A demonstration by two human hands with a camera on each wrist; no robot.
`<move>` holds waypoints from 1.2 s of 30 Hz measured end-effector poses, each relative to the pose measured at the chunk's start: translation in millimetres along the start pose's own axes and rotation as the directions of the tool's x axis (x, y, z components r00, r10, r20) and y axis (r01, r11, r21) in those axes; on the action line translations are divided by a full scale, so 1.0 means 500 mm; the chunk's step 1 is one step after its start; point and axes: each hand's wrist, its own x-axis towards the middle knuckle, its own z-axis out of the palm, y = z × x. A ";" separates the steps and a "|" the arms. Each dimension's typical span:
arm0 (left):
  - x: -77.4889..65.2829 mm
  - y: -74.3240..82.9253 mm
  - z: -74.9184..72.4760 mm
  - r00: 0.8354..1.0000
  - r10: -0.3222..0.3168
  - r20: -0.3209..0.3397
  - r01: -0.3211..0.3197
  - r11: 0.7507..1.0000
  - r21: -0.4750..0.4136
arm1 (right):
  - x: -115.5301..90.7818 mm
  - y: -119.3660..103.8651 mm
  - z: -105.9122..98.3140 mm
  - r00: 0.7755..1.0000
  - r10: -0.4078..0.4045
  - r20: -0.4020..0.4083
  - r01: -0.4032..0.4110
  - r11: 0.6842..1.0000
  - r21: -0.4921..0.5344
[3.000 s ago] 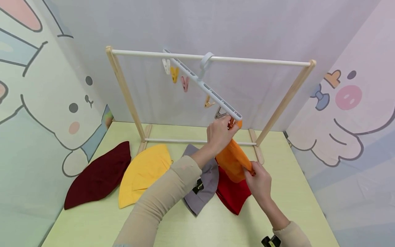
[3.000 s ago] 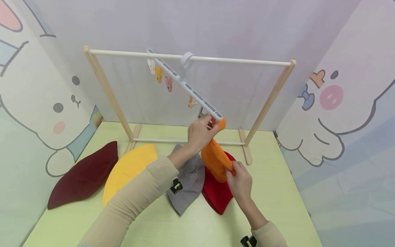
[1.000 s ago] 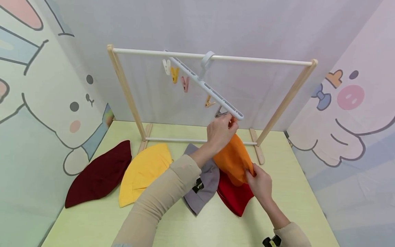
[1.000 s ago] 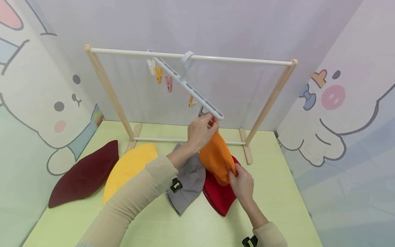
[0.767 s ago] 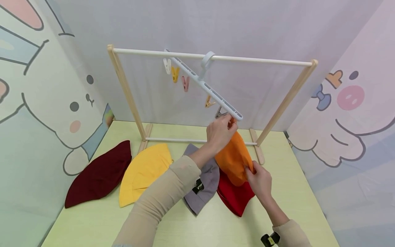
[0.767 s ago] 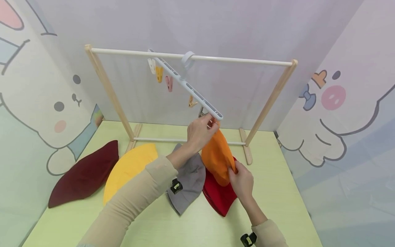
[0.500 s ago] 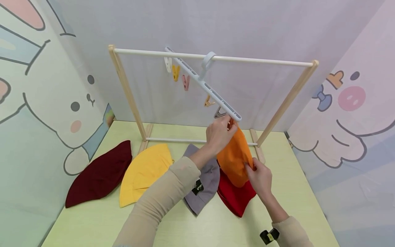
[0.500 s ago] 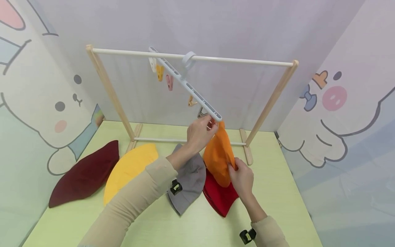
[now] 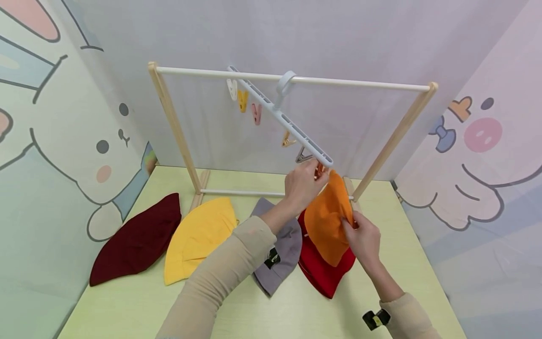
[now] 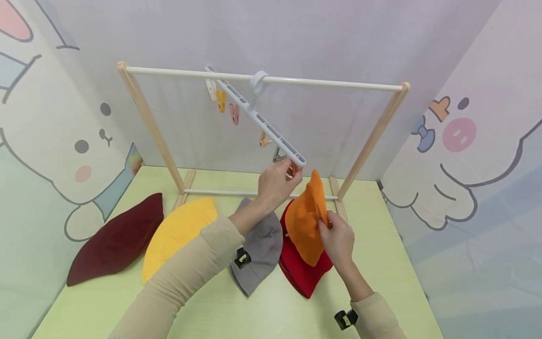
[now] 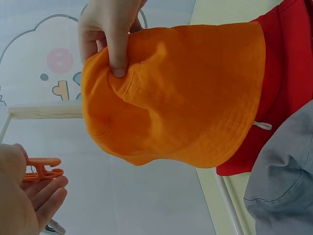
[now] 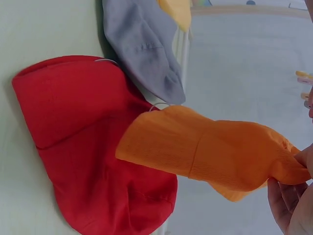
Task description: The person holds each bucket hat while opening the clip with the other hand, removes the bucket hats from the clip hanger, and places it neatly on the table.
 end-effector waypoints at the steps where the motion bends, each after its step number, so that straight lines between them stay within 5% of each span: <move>1: 0.000 0.000 0.000 1.000 0.003 -0.001 -0.003 1.000 -0.003 | 0.002 0.001 -0.002 1.000 -0.006 -0.005 0.006 1.000 -0.004; 36: 0.000 0.006 0.000 0.996 -0.040 0.083 0.047 0.995 -0.092 | 0.039 0.037 -0.072 0.996 0.076 0.051 -0.070 0.991 -0.111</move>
